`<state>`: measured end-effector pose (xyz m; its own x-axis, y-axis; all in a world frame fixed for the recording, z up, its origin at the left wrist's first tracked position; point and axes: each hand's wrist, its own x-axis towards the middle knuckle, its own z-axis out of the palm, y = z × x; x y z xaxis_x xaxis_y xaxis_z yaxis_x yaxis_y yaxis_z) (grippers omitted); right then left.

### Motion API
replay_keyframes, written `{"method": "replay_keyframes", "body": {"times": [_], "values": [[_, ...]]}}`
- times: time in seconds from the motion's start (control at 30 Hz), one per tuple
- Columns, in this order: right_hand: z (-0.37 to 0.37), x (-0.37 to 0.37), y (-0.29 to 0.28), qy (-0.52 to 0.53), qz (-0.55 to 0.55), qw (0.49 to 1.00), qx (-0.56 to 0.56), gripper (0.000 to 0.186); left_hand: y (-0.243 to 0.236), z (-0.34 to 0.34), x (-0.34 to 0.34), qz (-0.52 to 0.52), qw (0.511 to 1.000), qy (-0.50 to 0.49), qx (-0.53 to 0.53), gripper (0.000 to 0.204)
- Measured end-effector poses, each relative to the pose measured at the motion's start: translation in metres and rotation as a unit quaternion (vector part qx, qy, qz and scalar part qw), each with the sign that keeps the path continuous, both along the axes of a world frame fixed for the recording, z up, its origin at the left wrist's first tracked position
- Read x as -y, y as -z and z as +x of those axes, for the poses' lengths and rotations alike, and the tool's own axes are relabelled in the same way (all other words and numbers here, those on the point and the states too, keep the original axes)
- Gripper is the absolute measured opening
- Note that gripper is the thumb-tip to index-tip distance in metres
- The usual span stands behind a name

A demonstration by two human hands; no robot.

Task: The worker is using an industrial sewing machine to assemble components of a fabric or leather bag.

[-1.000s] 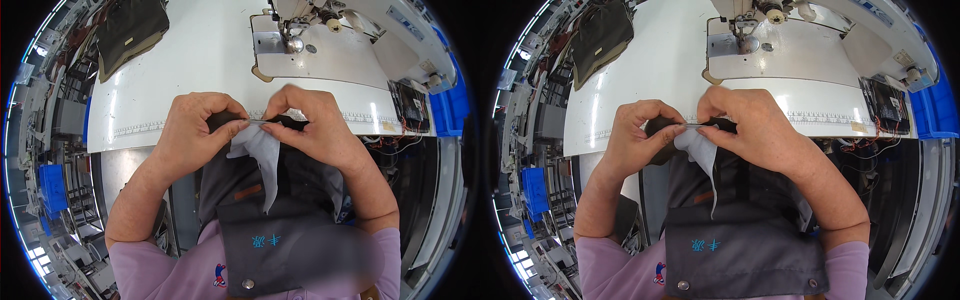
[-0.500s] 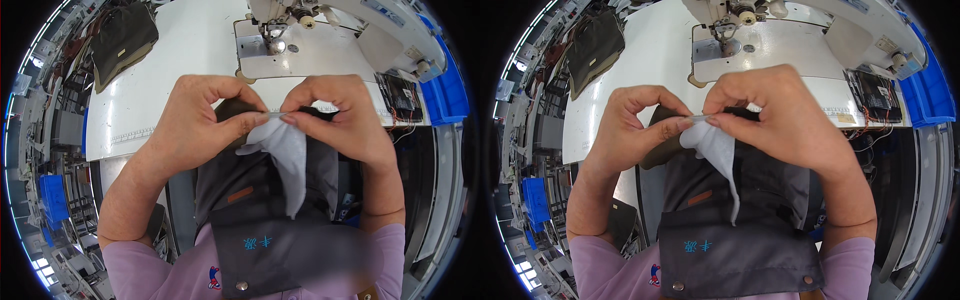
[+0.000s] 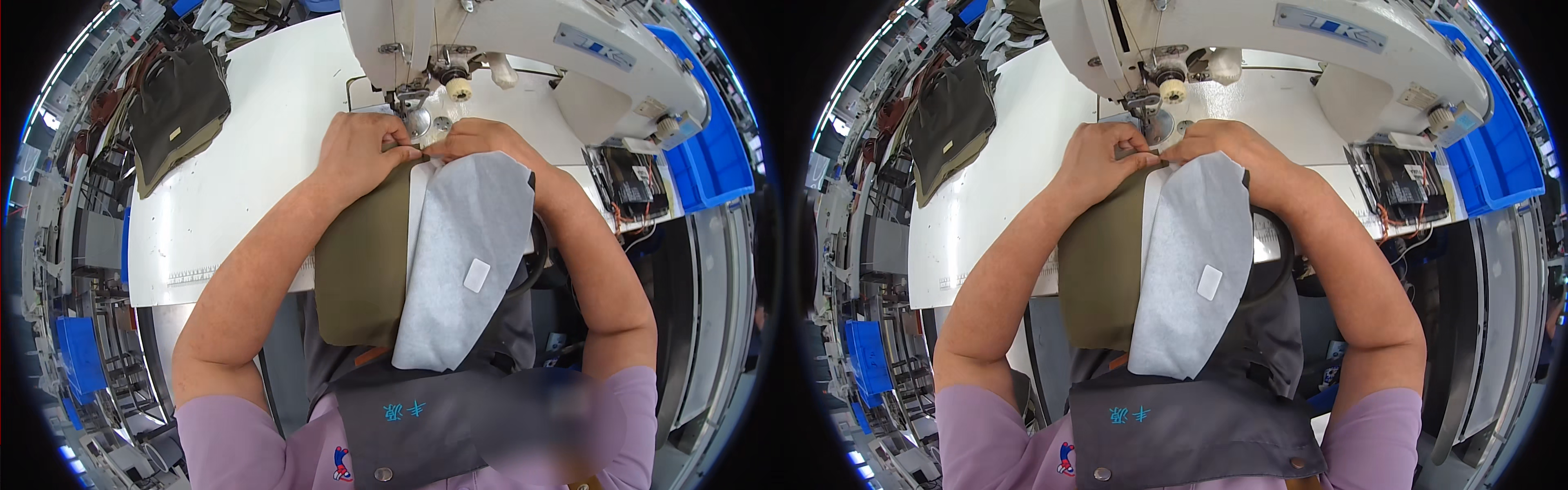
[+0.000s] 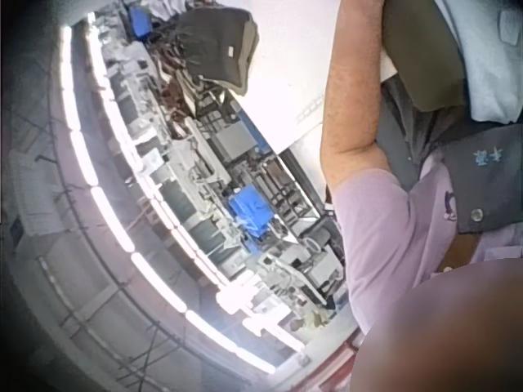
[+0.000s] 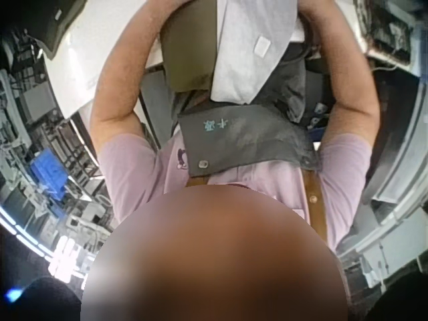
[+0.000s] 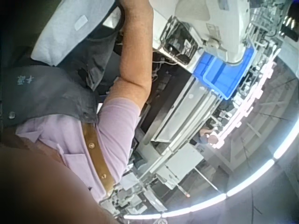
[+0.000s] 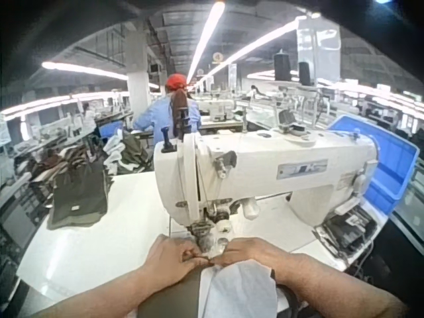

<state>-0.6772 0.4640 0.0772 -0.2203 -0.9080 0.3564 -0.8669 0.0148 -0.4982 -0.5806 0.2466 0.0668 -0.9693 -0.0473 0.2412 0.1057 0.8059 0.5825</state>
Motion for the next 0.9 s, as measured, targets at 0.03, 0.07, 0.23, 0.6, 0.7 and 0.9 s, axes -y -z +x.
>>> {"method": "replay_keyframes", "body": {"times": [0.03, 0.07, 0.23, 0.6, 0.7, 0.9], "values": [[-0.003, 0.001, 0.0, -0.003, 0.011, 0.999, -0.035, 0.03, 0.0, -0.003, 0.005, -0.023, 1.0, 0.003, -0.015, 0.025], [-0.008, 0.002, 0.001, -0.005, 0.021, 0.997, -0.069, 0.032, -0.001, -0.005, 0.009, -0.047, 0.998, 0.005, -0.029, 0.022], [-0.023, 0.015, 0.005, -0.033, 0.013, 0.993, -0.114, 0.034, -0.006, 0.001, 0.025, -0.262, 0.954, 0.029, -0.14, 0.015], [-0.035, 0.023, 0.011, -0.046, -0.032, 0.998, -0.007, 0.032, 0.011, 0.032, -0.006, -0.103, 0.986, 0.105, -0.074, 0.038], [-0.036, 0.024, 0.014, -0.012, -0.017, 1.0, 0.014, 0.032, 0.013, 0.028, -0.002, -0.095, 0.988, 0.103, -0.062, 0.037], [-0.03, 0.025, -0.003, 0.077, 0.085, 0.966, 0.232, 0.032, 0.009, 0.029, -0.009, -0.101, 0.991, 0.081, -0.044, 0.034]]}}
